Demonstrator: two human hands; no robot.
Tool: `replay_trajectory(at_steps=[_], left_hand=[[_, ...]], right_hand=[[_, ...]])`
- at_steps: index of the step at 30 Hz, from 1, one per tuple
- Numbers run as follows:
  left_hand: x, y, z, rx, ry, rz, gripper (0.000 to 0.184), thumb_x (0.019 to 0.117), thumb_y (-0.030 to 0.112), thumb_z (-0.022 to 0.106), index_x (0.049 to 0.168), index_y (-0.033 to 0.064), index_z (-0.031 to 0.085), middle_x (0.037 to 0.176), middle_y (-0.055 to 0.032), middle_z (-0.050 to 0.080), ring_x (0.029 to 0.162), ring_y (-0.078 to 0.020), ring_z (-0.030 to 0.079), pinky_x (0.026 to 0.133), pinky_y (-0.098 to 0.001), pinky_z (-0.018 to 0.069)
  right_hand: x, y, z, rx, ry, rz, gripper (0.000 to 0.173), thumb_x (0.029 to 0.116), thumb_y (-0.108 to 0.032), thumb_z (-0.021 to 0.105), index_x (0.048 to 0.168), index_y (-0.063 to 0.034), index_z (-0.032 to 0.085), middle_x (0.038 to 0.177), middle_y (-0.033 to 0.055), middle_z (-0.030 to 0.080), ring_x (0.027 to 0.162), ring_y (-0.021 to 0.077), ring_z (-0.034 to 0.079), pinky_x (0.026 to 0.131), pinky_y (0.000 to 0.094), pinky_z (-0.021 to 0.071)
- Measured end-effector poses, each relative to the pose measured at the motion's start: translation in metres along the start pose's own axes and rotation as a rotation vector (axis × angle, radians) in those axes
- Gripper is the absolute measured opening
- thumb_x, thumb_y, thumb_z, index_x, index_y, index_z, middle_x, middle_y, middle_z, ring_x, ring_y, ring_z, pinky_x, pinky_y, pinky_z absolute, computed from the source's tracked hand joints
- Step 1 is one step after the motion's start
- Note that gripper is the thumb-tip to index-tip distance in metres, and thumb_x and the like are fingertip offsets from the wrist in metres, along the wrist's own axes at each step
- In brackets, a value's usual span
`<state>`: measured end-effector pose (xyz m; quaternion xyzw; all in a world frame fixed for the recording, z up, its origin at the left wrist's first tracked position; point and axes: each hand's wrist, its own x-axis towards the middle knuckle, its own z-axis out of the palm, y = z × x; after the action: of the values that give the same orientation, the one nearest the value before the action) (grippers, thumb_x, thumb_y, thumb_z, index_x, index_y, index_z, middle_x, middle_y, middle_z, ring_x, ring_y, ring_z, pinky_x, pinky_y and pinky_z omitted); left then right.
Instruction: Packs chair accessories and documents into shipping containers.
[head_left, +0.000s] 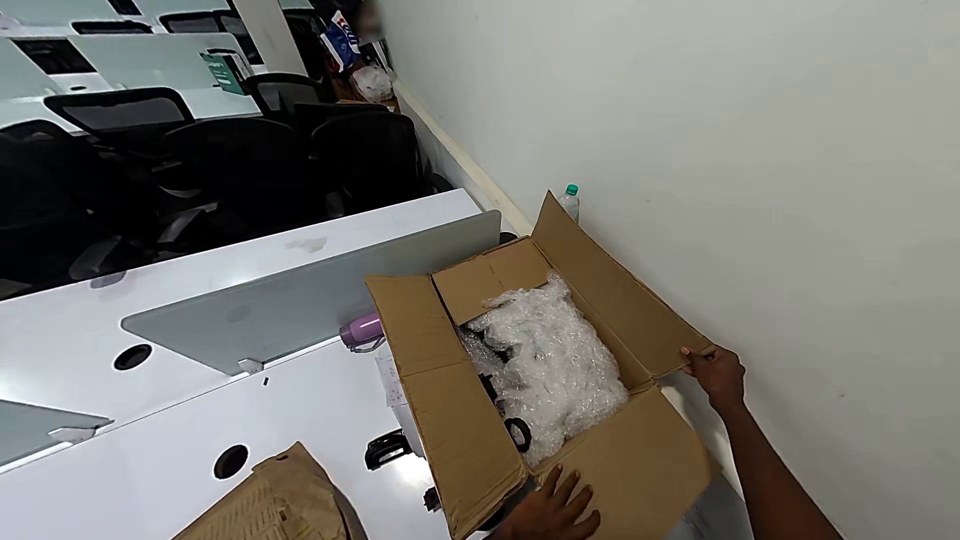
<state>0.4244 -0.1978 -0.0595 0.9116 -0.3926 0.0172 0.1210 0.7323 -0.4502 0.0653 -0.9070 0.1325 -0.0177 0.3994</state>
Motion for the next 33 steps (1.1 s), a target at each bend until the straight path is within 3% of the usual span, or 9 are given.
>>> replay_trajectory(at_steps=[5, 9, 12, 17, 22, 25, 27, 30, 33], left_hand=[[-0.009, 0.002, -0.03, -0.322, 0.01, -0.147, 0.061, 0.0954, -0.003, 0.061, 0.152, 0.0146, 0.047, 0.155, -0.0189, 0.047, 0.143, -0.0439, 0.043, 0.112, -0.0613, 0.04], [-0.014, 0.005, -0.051, -0.525, 0.351, -0.342, 0.049, 0.0906, -0.003, 0.063, 0.139, -0.0037, 0.056, 0.137, -0.0224, 0.062, 0.125, -0.0374, 0.063, 0.102, -0.0511, 0.0532], [-0.014, 0.009, -0.062, -0.531, 0.464, -0.389, 0.044, 0.0914, -0.001, 0.063, 0.135, -0.0055, 0.059, 0.13, -0.0212, 0.067, 0.116, -0.0341, 0.069, 0.097, -0.0491, 0.0565], [-0.014, 0.006, -0.06, -0.397, 0.557, -0.257, 0.039, 0.0861, -0.006, 0.065, 0.125, -0.0026, 0.066, 0.122, -0.0196, 0.07, 0.111, -0.0306, 0.071, 0.095, -0.0412, 0.0583], [-0.015, -0.002, -0.071, -0.334, 0.67, -0.318, 0.033, 0.0912, -0.001, 0.059, 0.124, 0.0002, 0.064, 0.119, -0.0167, 0.072, 0.102, -0.0248, 0.074, 0.085, -0.0364, 0.0607], [-0.015, -0.007, -0.076, -0.378, 0.723, -0.428, 0.027, 0.0959, 0.002, 0.059, 0.121, -0.0025, 0.066, 0.115, -0.0166, 0.073, 0.099, -0.0244, 0.075, 0.084, -0.037, 0.0614], [-0.015, -0.011, -0.078, -0.398, 0.774, -0.5, 0.028, 0.0962, 0.003, 0.06, 0.122, -0.0045, 0.066, 0.113, -0.0171, 0.074, 0.096, -0.0237, 0.075, 0.083, -0.0362, 0.0615], [-0.012, -0.024, -0.078, -0.43, 0.859, -0.582, 0.036, 0.0938, -0.001, 0.062, 0.13, -0.0045, 0.062, 0.121, -0.0214, 0.069, 0.099, -0.0252, 0.074, 0.084, -0.0353, 0.0616], [-0.006, -0.042, -0.085, -0.382, 0.765, -0.759, 0.044, 0.0921, 0.001, 0.063, 0.136, 0.0044, 0.063, 0.135, -0.0232, 0.06, 0.111, -0.0343, 0.068, 0.091, -0.0454, 0.0589]], right_hand=[[0.002, 0.002, 0.0, 0.041, 0.0, 0.012, 0.029, 0.097, -0.015, 0.072, 0.113, 0.0077, 0.066, 0.098, 0.0258, 0.069, 0.08, 0.0331, 0.07, 0.077, 0.0524, 0.0587], [-0.005, -0.005, -0.002, 0.024, -0.003, 0.011, 0.028, 0.0975, -0.015, 0.072, 0.114, 0.0074, 0.066, 0.098, 0.0247, 0.069, 0.08, 0.0324, 0.07, 0.077, 0.0516, 0.058], [-0.005, -0.006, -0.005, -0.015, -0.019, 0.004, 0.028, 0.0975, -0.015, 0.072, 0.113, 0.0073, 0.066, 0.096, 0.0247, 0.069, 0.079, 0.0317, 0.069, 0.076, 0.0508, 0.0575], [0.012, -0.02, -0.021, -0.321, -0.217, -0.022, 0.035, 0.0935, -0.015, 0.076, 0.121, 0.0059, 0.067, 0.112, 0.0304, 0.068, 0.104, 0.0448, 0.066, 0.093, 0.0629, 0.0489], [0.035, -0.022, -0.027, -0.305, -0.402, 0.064, 0.035, 0.098, -0.016, 0.071, 0.125, 0.005, 0.062, 0.11, 0.0255, 0.069, 0.093, 0.0336, 0.071, 0.085, 0.0503, 0.056], [0.035, -0.027, -0.031, -0.212, -0.452, 0.143, 0.035, 0.1017, -0.017, 0.066, 0.127, 0.0062, 0.059, 0.107, 0.0245, 0.066, 0.087, 0.029, 0.066, 0.079, 0.0459, 0.0548], [0.032, -0.029, -0.034, -0.147, -0.492, 0.191, 0.031, 0.1046, -0.021, 0.061, 0.126, 0.0014, 0.059, 0.098, 0.0155, 0.069, 0.077, 0.018, 0.067, 0.069, 0.0343, 0.056], [0.032, -0.025, -0.034, -0.04, -0.523, 0.214, 0.032, 0.1062, -0.022, 0.058, 0.129, 0.0002, 0.056, 0.096, 0.0137, 0.069, 0.075, 0.016, 0.069, 0.067, 0.0316, 0.0592], [0.027, -0.016, -0.03, 0.003, -0.497, 0.167, 0.03, 0.1051, -0.019, 0.059, 0.127, 0.0011, 0.057, 0.093, 0.0132, 0.068, 0.072, 0.0148, 0.069, 0.065, 0.03, 0.0589]])
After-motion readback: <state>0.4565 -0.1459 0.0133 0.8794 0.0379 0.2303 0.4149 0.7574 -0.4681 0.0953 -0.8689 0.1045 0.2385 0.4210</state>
